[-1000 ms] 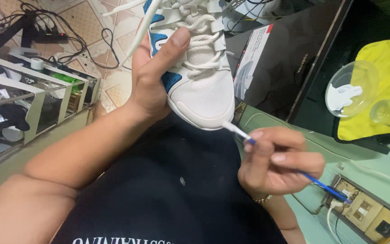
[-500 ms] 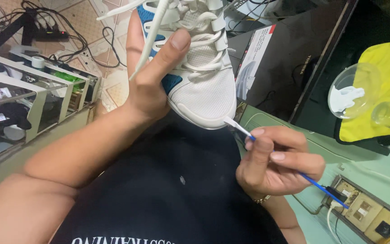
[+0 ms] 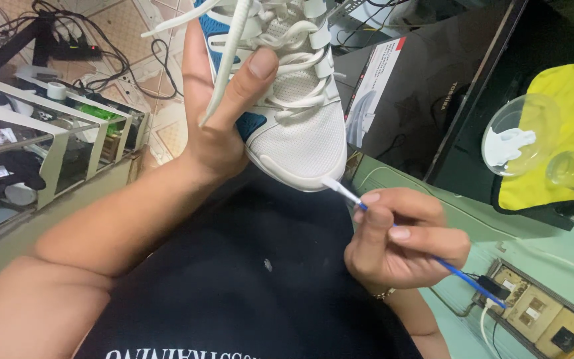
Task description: The person paints parts of a sneaker by hand, dipping a small brush into a container of white paint and applying it to the shoe, rotating the shoe as needed to reach all surfaces.
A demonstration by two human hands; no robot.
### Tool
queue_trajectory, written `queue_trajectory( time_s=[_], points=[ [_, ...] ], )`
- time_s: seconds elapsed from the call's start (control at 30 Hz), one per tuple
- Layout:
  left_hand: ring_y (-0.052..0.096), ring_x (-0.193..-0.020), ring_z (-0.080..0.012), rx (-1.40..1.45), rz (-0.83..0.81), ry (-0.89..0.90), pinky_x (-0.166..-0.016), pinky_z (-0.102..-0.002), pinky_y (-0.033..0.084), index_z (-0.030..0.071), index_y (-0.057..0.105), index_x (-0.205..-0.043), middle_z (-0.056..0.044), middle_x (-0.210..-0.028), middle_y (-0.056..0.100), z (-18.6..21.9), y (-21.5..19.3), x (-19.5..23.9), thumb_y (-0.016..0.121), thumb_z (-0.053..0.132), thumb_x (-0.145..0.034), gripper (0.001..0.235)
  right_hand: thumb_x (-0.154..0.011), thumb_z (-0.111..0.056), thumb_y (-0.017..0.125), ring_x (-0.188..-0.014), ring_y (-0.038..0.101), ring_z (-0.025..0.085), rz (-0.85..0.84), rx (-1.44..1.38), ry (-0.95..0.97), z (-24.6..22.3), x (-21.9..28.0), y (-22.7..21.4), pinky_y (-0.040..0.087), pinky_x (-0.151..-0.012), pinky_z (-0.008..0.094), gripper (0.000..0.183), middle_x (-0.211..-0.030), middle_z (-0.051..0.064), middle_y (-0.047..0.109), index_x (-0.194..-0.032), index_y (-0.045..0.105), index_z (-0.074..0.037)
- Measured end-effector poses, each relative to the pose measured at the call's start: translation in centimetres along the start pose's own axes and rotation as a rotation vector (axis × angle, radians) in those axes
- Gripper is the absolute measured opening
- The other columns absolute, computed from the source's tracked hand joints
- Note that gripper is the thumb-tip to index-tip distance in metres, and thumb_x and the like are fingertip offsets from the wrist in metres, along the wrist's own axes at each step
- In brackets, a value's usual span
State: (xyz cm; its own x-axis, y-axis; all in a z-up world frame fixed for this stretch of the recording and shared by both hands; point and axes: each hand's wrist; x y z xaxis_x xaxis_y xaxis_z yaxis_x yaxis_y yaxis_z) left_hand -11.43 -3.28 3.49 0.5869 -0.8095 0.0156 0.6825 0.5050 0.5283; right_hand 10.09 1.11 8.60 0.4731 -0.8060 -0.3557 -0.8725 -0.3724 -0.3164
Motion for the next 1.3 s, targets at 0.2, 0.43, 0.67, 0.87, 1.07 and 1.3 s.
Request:
queue_trajectory(
  time_s=[0.2,0.43,0.67,0.87,1.07,1.3],
  points=[
    [0.058,-0.107,-0.0126,0.005,0.0,-0.01,-0.099,-0.025,0.046,0.002,0.044,-0.142,-0.007,-0.122,0.063,0.4,0.0,-0.1,0.071,0.024,-0.109,0.048,-0.105,0.001,0.064,-0.064,0.062,0.012,0.091,-0.047,0.009,0.6,0.5,0.0,0.057,-0.056,0.02,0.033,-0.102,0.019,0.064,-0.11,0.033,-0.01],
    [0.058,-0.109,-0.0132,0.017,-0.008,-0.026,-0.101,-0.026,0.045,0.002,0.045,-0.143,-0.008,-0.126,0.064,0.3,0.0,-0.3,0.072,0.025,-0.108,0.05,-0.104,0.003,0.065,-0.061,0.061,0.011,0.169,-0.171,0.04,1.6,0.3,0.7,0.054,-0.054,0.018,0.032,-0.095,0.019,0.065,-0.108,0.036,-0.009],
    [0.056,-0.104,-0.0145,0.031,0.03,-0.083,-0.095,-0.027,0.045,0.0,0.045,-0.144,-0.008,-0.119,0.061,-0.4,-0.4,0.1,0.073,0.024,-0.106,0.053,-0.101,0.005,0.066,-0.061,0.061,0.012,0.169,-0.221,0.035,1.7,0.4,0.5,0.055,-0.054,0.018,0.032,-0.096,0.02,0.065,-0.106,0.037,-0.009],
    [0.057,-0.109,-0.0134,0.072,0.01,-0.077,-0.099,-0.027,0.046,0.003,0.044,-0.143,-0.007,-0.124,0.062,0.4,0.3,-0.3,0.074,0.025,-0.105,0.054,-0.103,0.006,0.065,-0.059,0.06,0.013,0.169,-0.265,0.018,2.2,0.6,0.3,0.053,-0.054,0.018,0.031,-0.094,0.02,0.065,-0.11,0.038,-0.009],
    [0.056,-0.104,-0.0132,0.068,0.006,-0.079,-0.094,-0.027,0.045,0.003,0.045,-0.146,-0.006,-0.12,0.061,-0.4,-0.6,0.0,0.074,0.025,-0.106,0.054,-0.107,0.006,0.064,-0.061,0.059,0.013,0.16,-0.252,0.036,2.3,0.7,0.2,0.053,-0.055,0.018,0.031,-0.095,0.02,0.064,-0.11,0.038,-0.009],
    [0.057,-0.105,-0.0159,0.049,-0.017,-0.101,-0.095,-0.028,0.047,0.002,0.046,-0.147,-0.009,-0.121,0.062,0.1,-0.4,-0.2,0.072,0.027,-0.106,0.055,-0.106,0.005,0.065,-0.06,0.058,0.013,0.142,-0.278,0.038,2.1,0.3,0.2,0.053,-0.054,0.018,0.031,-0.092,0.02,0.064,-0.108,0.037,-0.009]
  ],
)
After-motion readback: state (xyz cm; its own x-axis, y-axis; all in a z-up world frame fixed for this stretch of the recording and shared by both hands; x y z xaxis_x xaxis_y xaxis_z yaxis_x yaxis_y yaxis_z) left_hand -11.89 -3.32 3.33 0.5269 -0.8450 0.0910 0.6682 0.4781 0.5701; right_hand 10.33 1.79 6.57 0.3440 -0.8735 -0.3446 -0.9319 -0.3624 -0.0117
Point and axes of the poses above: each hand's wrist, its own x-axis away from the middle knuckle, its own y-axis out of the palm, z = x × y
